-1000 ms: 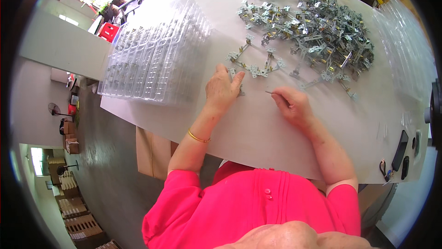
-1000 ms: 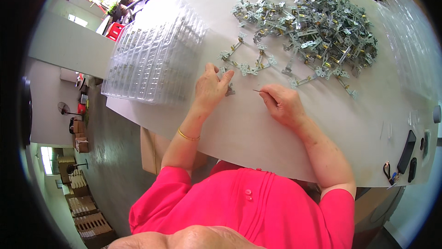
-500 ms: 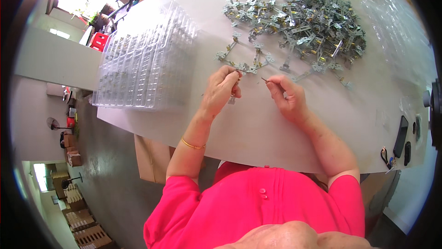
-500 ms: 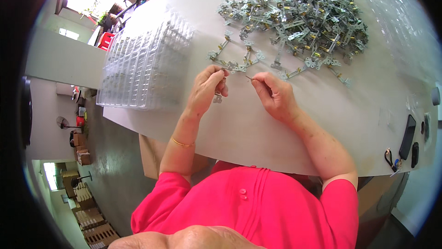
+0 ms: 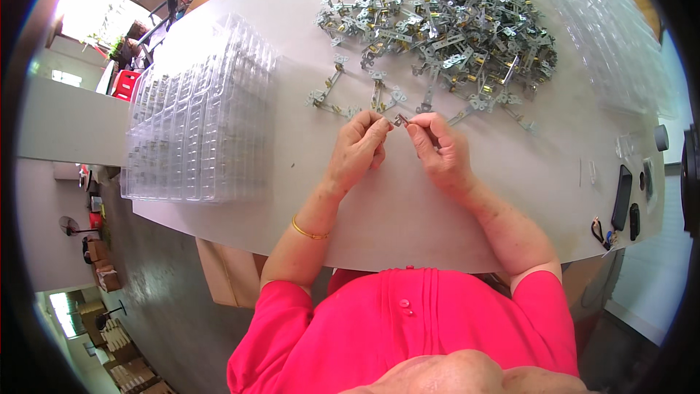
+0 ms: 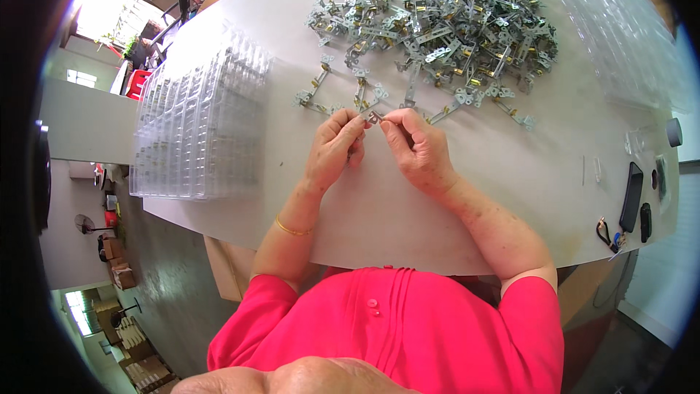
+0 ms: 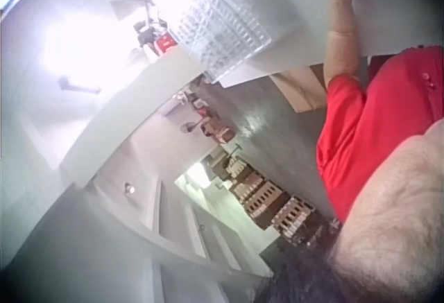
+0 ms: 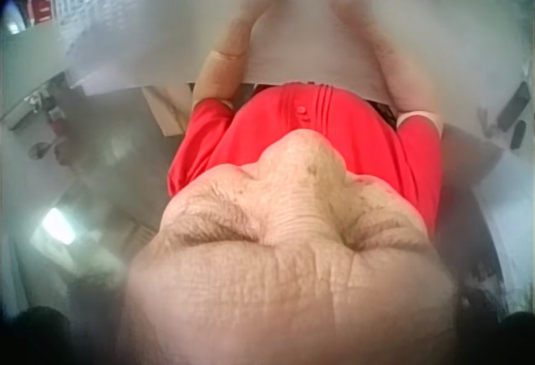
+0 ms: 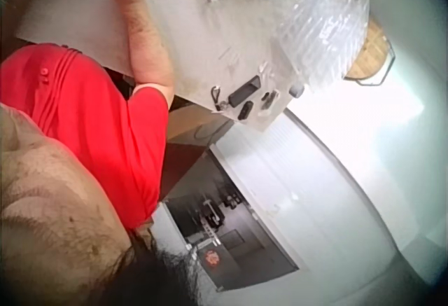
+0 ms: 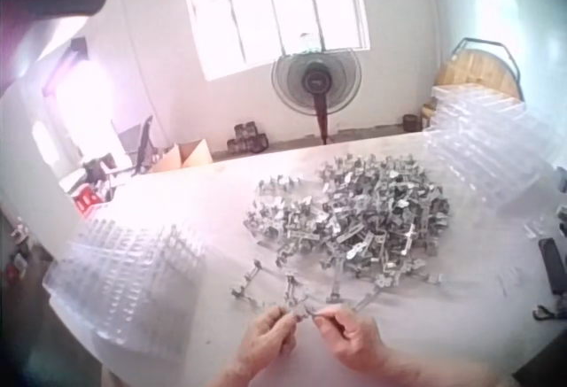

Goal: The person picks up a metal bracket and a pin from the table, inserts the pin into the bracket by hand, and places the assembled unit into a plastic tray. This process is repeated for several more brackets and pins.

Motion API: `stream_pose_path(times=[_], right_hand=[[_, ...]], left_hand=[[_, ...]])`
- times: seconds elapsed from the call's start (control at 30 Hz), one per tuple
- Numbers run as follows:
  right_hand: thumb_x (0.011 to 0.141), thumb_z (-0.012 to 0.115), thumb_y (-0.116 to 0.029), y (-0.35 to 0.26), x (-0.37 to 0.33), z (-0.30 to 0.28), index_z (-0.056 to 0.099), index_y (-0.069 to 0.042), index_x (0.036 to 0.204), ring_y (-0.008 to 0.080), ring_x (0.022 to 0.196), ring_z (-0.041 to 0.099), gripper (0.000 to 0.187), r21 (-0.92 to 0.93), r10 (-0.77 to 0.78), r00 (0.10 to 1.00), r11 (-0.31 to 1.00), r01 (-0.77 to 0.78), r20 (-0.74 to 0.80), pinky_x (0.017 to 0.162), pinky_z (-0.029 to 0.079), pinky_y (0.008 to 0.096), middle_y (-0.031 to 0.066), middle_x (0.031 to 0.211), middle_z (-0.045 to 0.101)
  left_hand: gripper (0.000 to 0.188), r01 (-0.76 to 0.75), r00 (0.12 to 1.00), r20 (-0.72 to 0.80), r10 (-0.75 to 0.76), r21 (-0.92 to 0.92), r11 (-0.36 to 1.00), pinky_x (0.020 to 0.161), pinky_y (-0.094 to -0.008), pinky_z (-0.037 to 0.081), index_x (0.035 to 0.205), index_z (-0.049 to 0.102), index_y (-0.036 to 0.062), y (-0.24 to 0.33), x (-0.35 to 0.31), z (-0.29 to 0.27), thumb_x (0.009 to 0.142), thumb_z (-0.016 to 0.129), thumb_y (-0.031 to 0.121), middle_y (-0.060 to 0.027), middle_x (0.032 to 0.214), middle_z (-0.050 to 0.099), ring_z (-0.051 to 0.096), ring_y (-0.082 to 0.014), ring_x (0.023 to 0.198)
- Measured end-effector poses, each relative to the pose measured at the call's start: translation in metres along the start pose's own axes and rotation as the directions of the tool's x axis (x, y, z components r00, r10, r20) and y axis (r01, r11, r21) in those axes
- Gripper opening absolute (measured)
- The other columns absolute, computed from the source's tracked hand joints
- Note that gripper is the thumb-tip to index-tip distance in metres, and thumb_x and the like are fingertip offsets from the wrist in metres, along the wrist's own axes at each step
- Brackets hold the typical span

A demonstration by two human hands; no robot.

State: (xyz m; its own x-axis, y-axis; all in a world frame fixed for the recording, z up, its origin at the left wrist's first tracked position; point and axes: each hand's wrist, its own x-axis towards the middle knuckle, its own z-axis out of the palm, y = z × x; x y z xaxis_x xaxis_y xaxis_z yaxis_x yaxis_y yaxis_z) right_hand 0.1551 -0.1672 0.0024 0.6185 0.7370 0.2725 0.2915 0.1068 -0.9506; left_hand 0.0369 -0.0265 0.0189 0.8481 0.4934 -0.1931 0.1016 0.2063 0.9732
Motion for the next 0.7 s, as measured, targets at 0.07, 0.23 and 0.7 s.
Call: stream_pose_path(times=[0.07,0.23,0.7], right_hand=[[0.097,0.063,-0.008,0.000,0.000,0.001,0.062,-0.007,0.100,0.0026,0.058,0.041,0.003,0.003,0.006,1.000,1.000,-0.006,0.003,0.051,0.036,0.0224,-0.0051,0.067,0.050],[0.096,0.064,-0.008,-0.004,-0.001,0.001,0.062,-0.007,0.100,0.0031,0.057,0.044,0.004,-0.090,-0.061,0.998,0.994,0.062,0.021,0.050,0.038,0.0229,-0.0027,0.066,0.052],[0.095,0.064,-0.006,-0.011,-0.002,0.002,0.059,-0.005,0.103,0.0077,0.057,0.048,0.010,-0.116,-0.019,0.998,0.993,0.025,0.054,0.053,0.041,0.0256,0.0022,0.066,0.055]], left_hand=[[0.021,0.007,1.000,-0.010,-0.007,0.006,1.000,0.044,-0.0205,0.032,0.097,0.059,0.0020,0.001,-0.002,0.000,0.103,0.053,0.021,0.0023,0.072,0.048,0.046,-0.0056,0.048],[0.023,0.003,0.999,-0.038,-0.001,0.053,0.999,0.044,-0.0205,0.032,0.097,0.059,0.0026,0.002,-0.005,0.001,0.103,0.053,0.023,0.0034,0.071,0.049,0.045,-0.0044,0.049],[0.012,-0.244,0.942,-0.121,0.312,0.392,0.887,0.049,-0.0202,0.033,0.093,0.059,0.0026,-0.006,-0.008,0.000,0.100,0.059,0.012,0.0064,0.068,0.048,0.040,-0.0020,0.057]])
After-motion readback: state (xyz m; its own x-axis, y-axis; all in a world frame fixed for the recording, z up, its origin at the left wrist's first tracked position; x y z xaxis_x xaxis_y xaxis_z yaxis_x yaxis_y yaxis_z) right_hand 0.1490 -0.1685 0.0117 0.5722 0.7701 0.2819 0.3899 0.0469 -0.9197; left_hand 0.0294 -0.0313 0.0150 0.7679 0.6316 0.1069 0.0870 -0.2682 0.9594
